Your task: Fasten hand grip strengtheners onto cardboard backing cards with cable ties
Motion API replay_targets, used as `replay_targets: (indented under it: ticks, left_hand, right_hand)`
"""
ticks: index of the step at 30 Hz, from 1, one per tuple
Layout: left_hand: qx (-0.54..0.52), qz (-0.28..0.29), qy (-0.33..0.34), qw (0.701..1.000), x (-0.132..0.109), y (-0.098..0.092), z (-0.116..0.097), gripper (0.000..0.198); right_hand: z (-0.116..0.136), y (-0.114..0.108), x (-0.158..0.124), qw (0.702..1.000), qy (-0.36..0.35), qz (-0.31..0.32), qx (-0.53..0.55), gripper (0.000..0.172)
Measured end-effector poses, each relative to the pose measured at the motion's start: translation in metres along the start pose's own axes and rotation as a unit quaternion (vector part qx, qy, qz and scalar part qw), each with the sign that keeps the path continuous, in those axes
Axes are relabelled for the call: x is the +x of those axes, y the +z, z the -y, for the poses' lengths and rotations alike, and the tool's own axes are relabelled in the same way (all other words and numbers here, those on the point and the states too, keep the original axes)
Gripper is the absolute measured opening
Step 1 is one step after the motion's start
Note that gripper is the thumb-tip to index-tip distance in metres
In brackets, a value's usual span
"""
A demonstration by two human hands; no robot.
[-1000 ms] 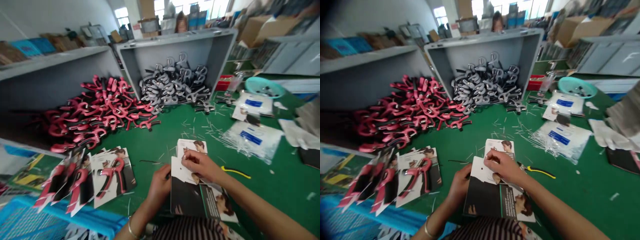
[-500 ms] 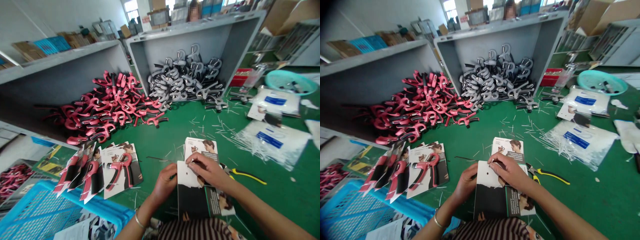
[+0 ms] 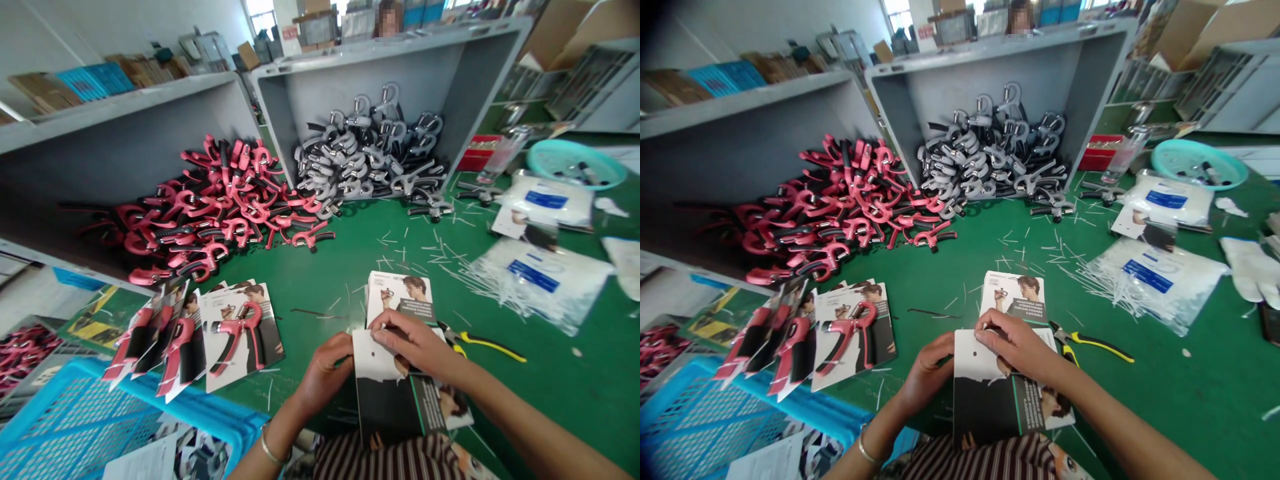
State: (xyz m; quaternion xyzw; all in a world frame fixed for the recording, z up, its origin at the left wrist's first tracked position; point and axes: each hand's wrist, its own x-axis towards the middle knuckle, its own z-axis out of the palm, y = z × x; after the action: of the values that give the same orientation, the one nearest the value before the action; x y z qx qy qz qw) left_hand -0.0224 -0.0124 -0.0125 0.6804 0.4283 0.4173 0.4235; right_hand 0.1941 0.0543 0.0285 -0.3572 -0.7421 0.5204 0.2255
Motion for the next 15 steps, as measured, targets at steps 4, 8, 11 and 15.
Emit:
replay_targets:
  ticks: [4, 8, 11, 15]
  left_hand:
    - [-0.008, -0.004, -0.010, 1.000, -0.007, 0.001, 0.002, 0.022]
    - [-0.015, -0.004, -0.009, 1.000, -0.007, 0.007, 0.002, 0.027]
    - [-0.020, -0.007, -0.014, 1.000, -0.006, 0.010, 0.003, 0.027]
    - [-0.030, -0.007, -0.049, 0.998, -0.009, 0.007, 0.005, 0.019]
  right_hand:
    - [-0.001, 0.001, 0.000, 1.000, 0.012, 0.003, 0.007, 0.025]
    - [0.000, 0.003, 0.000, 1.000, 0.013, 0.006, 0.018, 0.026]
    - [0.000, 0.003, -0.001, 1.000, 0.011, 0.011, 0.018, 0.025]
    - [0.000, 0.004, -0.002, 1.000, 0.011, 0.014, 0.017, 0.024]
